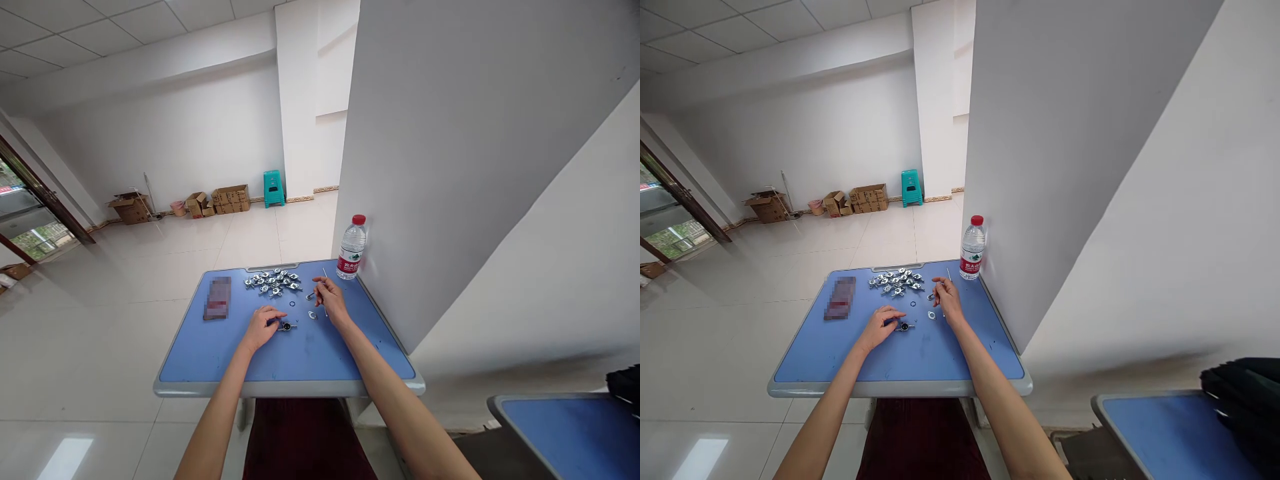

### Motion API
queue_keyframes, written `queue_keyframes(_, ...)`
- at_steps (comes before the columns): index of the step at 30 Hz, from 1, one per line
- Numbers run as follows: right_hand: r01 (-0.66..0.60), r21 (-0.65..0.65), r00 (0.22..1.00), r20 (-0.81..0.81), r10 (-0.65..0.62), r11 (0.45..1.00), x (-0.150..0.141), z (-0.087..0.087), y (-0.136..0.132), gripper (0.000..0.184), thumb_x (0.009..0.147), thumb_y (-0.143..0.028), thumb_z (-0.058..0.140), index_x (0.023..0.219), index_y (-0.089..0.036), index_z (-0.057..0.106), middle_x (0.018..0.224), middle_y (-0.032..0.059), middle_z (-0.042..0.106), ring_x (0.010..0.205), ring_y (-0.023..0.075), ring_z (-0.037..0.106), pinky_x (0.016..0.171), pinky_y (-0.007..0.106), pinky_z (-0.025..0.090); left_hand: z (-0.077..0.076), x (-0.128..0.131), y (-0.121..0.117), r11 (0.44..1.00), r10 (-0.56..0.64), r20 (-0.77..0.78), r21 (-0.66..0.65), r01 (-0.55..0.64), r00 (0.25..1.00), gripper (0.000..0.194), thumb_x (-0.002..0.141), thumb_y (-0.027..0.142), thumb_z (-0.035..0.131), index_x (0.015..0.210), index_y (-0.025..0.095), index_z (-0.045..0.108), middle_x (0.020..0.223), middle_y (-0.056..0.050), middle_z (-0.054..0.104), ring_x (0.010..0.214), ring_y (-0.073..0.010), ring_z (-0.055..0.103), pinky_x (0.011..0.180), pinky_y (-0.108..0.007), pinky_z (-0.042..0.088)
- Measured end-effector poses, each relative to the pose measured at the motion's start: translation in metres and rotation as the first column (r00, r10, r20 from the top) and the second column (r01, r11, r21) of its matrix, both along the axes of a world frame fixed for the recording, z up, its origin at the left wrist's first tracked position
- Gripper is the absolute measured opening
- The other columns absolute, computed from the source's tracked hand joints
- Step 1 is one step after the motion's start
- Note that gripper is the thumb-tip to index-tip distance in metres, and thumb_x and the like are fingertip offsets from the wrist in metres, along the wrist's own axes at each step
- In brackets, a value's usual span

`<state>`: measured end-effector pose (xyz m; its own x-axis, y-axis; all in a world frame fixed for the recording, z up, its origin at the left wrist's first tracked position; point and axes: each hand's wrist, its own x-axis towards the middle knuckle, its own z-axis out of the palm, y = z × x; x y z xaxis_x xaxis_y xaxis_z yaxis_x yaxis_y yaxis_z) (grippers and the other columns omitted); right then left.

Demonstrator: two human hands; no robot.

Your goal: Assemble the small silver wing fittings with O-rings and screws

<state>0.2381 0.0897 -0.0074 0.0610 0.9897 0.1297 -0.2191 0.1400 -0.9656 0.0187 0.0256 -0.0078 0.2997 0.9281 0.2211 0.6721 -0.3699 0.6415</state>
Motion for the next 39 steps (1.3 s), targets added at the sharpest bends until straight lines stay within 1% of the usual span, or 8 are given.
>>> queue_keyframes(6,0.074,0.008,0.980,0.185,-0.074,0.997,0.004,-0.003,0.004,0.039,0.079,-0.056,0.047,0.091,-0.020,0.054,0.060,-0.0059,0.046,0.039,0.0078,0.033,0.038,0.021,0.028,-0.004,-0.001,0.003,1.000,-0.019,0.007,0.008,0.019,1.000,0.032,0.083,0.008,0.050,0.087,0.026,0.077,0.094,-0.005,0.069,0.098,-0.0224,0.061,0.093,-0.040,0.044)
queue_keyframes(9,0.124,0.052,0.925,0.356,-0.135,0.991,0.008,-0.004,0.004,0.033,0.084,-0.048,0.042,0.093,-0.019,0.055,0.064,-0.0023,0.050,0.048,0.0124,0.044,0.046,0.024,0.034,-0.005,-0.001,0.003,1.000,-0.021,0.010,0.009,0.021,1.000,0.032,0.083,0.008,0.051,0.087,0.027,0.077,0.094,-0.004,0.069,0.096,-0.0221,0.061,0.092,-0.040,0.044)
queue_keyframes(12,0.115,0.130,0.814,0.556,-0.168,0.985,0.012,-0.003,0.001,0.023,0.086,-0.032,0.045,0.100,-0.020,0.060,0.087,0.0050,0.060,0.069,0.0179,0.055,0.060,0.027,0.039,-0.004,0.000,0.003,1.000,-0.007,0.010,0.006,0.007,1.000,0.034,0.081,0.007,0.051,0.091,0.028,0.076,0.097,-0.004,0.069,0.097,-0.0223,0.061,0.093,-0.041,0.043)
queue_keyframes(16,0.015,0.156,0.620,0.774,-0.132,0.988,0.012,-0.003,-0.004,0.031,0.085,-0.013,0.047,0.110,-0.022,0.064,0.113,0.0104,0.058,0.081,0.0209,0.058,0.065,0.029,0.038,-0.002,0.001,0.002,1.000,0.008,-0.004,-0.005,-0.008,1.000,0.034,0.079,0.005,0.052,0.091,0.027,0.075,0.097,-0.003,0.069,0.098,-0.0231,0.061,0.092,-0.041,0.043)
queue_keyframes(23,-0.095,0.095,0.381,0.923,-0.052,0.991,0.009,-0.005,-0.003,0.019,0.091,-0.013,0.050,0.097,-0.021,0.066,0.105,0.0102,0.062,0.077,0.0203,0.059,0.062,0.028,0.036,-0.002,0.002,0.001,1.000,0.020,-0.005,-0.016,-0.020,1.000,0.030,0.080,0.007,0.053,0.090,0.026,0.075,0.099,-0.004,0.068,0.098,-0.0232,0.061,0.097,-0.044,0.040)
queue_keyframes(27,-0.115,0.104,0.393,0.918,-0.050,0.988,0.008,0.000,-0.005,0.018,0.091,-0.013,0.048,0.088,-0.019,0.065,0.097,0.0084,0.064,0.074,0.0179,0.058,0.062,0.027,0.035,-0.001,0.002,0.000,0.999,0.020,-0.004,-0.030,-0.020,1.000,0.029,0.079,0.008,0.053,0.090,0.025,0.075,0.099,-0.004,0.068,0.097,-0.0233,0.061,0.097,-0.045,0.040)
queue_keyframes(32,-0.226,0.122,0.510,0.860,0.011,0.966,0.001,0.009,-0.016,0.012,0.088,-0.019,0.053,0.084,-0.019,0.065,0.088,0.0039,0.066,0.075,0.0163,0.057,0.066,0.025,0.039,0.001,0.003,-0.001,1.000,0.018,0.000,-0.012,-0.018,1.000,0.030,0.079,0.008,0.054,0.089,0.026,0.075,0.098,-0.004,0.069,0.096,-0.0225,0.062,0.095,-0.042,0.042)
queue_keyframes(39,-0.546,0.064,0.543,0.786,0.295,0.835,-0.015,0.018,-0.038,0.010,0.081,-0.022,0.059,0.073,-0.019,0.065,0.070,-0.0015,0.063,0.061,0.0125,0.052,0.057,0.022,0.037,0.001,0.004,-0.001,1.000,0.026,-0.021,-0.012,-0.026,0.999,0.028,0.077,0.007,0.055,0.086,0.025,0.075,0.097,-0.003,0.069,0.096,-0.0229,0.061,0.091,-0.040,0.043)
